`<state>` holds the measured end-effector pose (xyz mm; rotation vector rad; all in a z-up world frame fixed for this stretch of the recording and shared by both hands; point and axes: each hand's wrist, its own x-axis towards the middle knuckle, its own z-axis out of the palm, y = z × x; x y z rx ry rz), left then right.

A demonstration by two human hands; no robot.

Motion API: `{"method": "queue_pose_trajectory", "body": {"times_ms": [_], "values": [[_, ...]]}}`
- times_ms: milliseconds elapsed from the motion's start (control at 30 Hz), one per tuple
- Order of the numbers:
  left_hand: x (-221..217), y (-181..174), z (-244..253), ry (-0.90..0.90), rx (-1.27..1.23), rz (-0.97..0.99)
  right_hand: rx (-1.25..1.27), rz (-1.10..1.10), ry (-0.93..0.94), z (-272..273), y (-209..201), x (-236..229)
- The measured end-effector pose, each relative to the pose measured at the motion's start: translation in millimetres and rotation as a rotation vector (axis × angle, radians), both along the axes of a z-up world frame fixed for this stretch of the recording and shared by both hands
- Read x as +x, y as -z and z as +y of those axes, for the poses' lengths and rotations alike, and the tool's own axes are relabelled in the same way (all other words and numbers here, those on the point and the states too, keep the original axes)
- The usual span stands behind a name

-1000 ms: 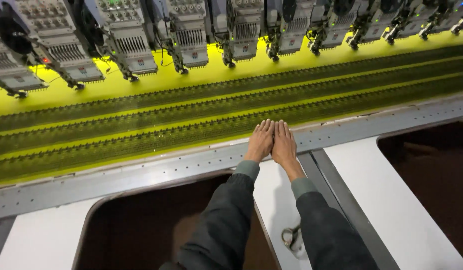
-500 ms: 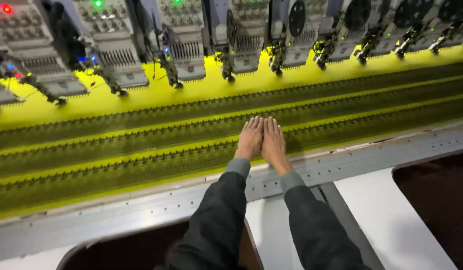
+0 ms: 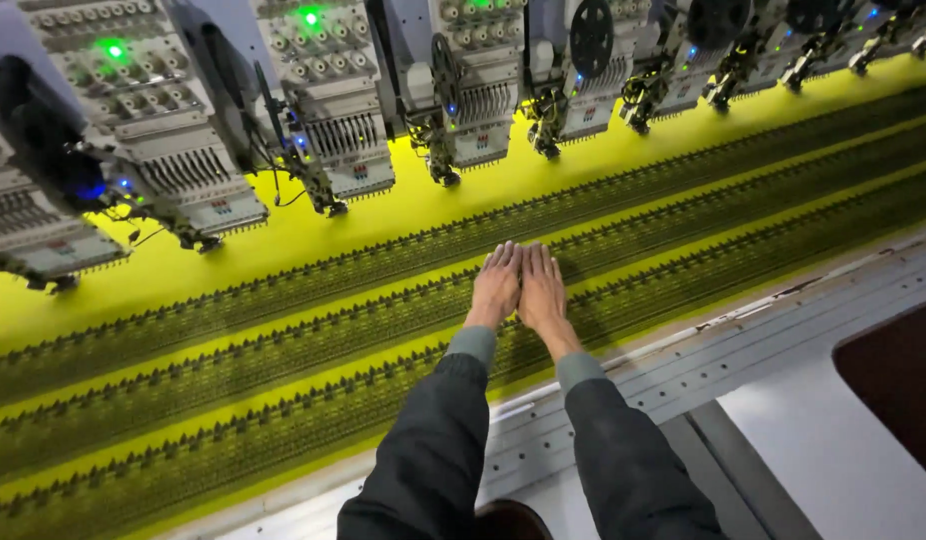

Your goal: Operating an industrial multi-head embroidery machine by using the control panel and manually adjusting threads at the needle head.

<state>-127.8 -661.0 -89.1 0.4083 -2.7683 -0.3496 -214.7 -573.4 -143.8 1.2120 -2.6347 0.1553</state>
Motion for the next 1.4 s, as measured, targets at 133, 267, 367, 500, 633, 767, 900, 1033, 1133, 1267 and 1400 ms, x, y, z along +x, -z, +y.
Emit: {"method": "queue_pose_trajectory", "body": {"times_ms": [133, 267, 367, 500, 633, 767, 900, 1033, 1133, 1267, 1400], "values": [[-8.1, -5.3, -26.2, 0.039, 0.013, -0.095, 0.031, -0.035, 0.036, -22.0, -4.2, 0.7], [-18.5, -12.3, -48.2, 0.077, 0.045, -0.253, 0.111, -0.123, 0.095, -45.7, -2.0, -5.7], [-41.1, 8.2, -70.0, 0.083, 0.101, -0.249, 0.149, -0.149, 0.100, -65.2, 4.8, -20.0], [-76.4, 70.6, -101.0, 0.061, 0.136, -0.158, 0.242, -0.104, 0.086, -91.4, 47.4, -50.1], [-103.4, 99.5, -125.9, 0.048, 0.110, -0.137, 0.248, -0.102, 0.059, -121.4, 78.3, -80.1], [-129.7, 125.6, -149.7, 0.006, 0.152, -0.103, 0.197, -0.130, 0.014, -147.5, 103.8, -107.6], [-153.6, 161.5, -175.0, -0.017, 0.145, -0.061, 0.180, -0.123, -0.002, -177.9, 134.8, -130.3], [-178.3, 184.5, -202.3, -0.048, 0.104, -0.035, 0.161, -0.119, -0.029, -208.2, 160.1, -160.1], [-197.3, 195.8, -219.7, -0.058, 0.099, 0.067, 0.129, -0.020, -0.017, -224.7, 165.1, -175.5], [-221.9, 211.9, -237.2, -0.094, 0.138, 0.117, 0.075, -0.066, -0.015, -242.5, 173.0, -201.4], [-240.3, 222.6, -251.4, -0.142, 0.146, 0.145, 0.104, -0.015, -0.010, -254.9, 170.6, -213.0]]}}
